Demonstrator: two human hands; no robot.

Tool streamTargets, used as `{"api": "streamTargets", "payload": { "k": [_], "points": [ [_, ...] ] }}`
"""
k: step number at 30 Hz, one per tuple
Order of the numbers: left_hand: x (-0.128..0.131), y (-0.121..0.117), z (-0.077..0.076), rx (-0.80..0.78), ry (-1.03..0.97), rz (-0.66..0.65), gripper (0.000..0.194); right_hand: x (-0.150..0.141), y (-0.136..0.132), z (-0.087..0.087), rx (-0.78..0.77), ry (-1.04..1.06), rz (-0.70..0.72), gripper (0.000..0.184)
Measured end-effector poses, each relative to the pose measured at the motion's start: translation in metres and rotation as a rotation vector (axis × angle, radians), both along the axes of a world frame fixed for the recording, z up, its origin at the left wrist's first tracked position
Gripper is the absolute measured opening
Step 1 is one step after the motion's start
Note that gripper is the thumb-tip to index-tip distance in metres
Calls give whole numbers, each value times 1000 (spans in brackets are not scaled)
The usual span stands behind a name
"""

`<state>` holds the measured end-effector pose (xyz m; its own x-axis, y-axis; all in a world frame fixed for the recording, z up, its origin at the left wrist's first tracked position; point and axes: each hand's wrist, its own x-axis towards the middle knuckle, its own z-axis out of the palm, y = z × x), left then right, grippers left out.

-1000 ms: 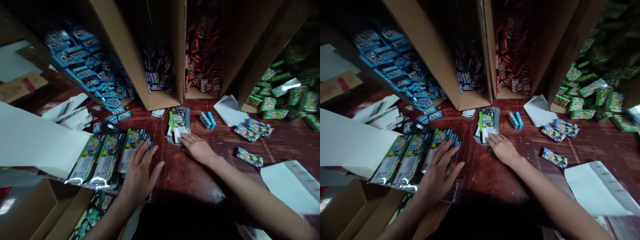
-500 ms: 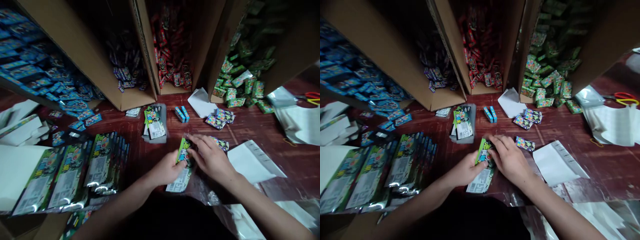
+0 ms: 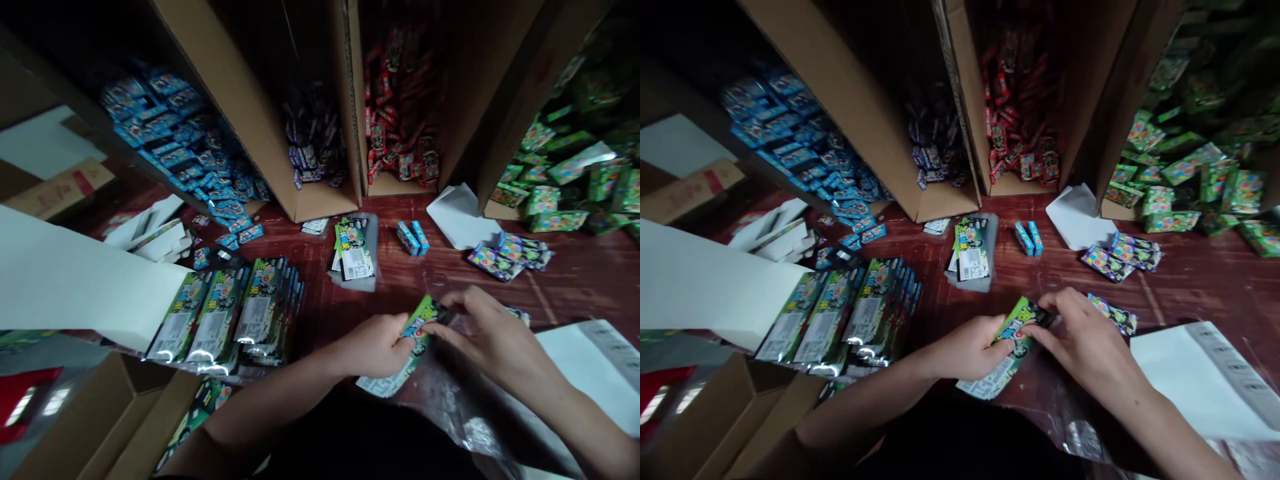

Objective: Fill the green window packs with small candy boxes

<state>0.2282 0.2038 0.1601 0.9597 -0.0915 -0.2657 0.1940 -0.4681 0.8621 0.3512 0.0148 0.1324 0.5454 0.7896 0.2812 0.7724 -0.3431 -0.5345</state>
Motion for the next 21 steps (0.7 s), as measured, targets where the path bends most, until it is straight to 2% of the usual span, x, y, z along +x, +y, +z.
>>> {"api": "streamTargets", "payload": {
  "k": [2,4,8,10,11,13,15,16,18,21],
  "points": [
    [-2,0,-4,-43,39,18,25,-1,-4,1,-75,-39,14,31],
    [-5,2,-8,-152,87,15,26,0,-8,10,-149,-46,116,27],
    [-8,5,-16,-554,199,-15,54,8,-19,39,-271,145,416,23],
    [-6,4,-20,-669,241,41,53,10,-22,47,-288,243,440,23],
    [-5,3,-22,-673,235,96,47,9,-23,46,-249,275,381,24],
    [-1,0,-25,-623,149,254,37,0,-20,35,-71,309,131,31],
    [2,-4,-31,-556,31,426,33,-16,-11,16,119,373,-145,45],
    [3,-6,-34,-532,-15,501,33,-26,-5,5,161,431,-228,49],
    [4,-12,-44,-517,-61,602,35,-46,8,-15,69,530,-270,40],
    [5,-21,-63,-468,-61,704,37,-66,28,-40,-146,456,-396,37]
  ]
}}
